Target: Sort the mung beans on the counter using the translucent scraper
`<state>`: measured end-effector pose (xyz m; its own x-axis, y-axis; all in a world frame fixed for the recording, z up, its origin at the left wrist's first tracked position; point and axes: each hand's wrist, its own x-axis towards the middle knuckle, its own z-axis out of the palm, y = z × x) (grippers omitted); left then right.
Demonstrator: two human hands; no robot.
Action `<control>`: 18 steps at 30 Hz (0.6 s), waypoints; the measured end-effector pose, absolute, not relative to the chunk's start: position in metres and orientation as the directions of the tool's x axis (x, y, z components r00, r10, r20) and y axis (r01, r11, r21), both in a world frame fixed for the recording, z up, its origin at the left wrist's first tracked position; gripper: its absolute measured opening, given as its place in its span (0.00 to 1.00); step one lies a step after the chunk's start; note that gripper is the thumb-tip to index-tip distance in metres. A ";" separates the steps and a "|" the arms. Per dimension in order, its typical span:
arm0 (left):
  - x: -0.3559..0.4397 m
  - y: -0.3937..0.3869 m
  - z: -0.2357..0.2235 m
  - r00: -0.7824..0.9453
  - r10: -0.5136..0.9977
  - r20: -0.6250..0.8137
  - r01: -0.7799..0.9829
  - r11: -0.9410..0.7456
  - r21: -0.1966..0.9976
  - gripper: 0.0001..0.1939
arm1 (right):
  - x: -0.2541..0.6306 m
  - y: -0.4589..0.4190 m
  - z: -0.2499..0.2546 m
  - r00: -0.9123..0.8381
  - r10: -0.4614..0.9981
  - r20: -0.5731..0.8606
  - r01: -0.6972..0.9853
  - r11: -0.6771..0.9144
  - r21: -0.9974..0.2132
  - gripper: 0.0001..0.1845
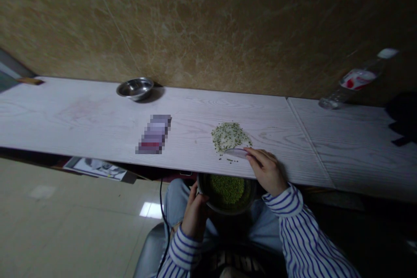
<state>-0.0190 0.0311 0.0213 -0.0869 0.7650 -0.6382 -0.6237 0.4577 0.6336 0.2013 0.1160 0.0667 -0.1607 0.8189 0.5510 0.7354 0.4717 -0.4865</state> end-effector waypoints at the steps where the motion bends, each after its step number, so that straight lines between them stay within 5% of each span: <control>1: -0.019 0.031 0.022 -0.087 0.766 -0.637 -0.625 0.456 0.634 0.30 | 0.201 0.116 0.067 -0.157 0.823 0.547 0.734 0.467 -0.492 0.15; 18: -0.024 0.030 0.020 -0.103 0.776 -0.623 -0.611 0.445 0.655 0.32 | 0.191 0.121 0.069 -0.225 0.804 0.551 0.702 0.526 -0.480 0.14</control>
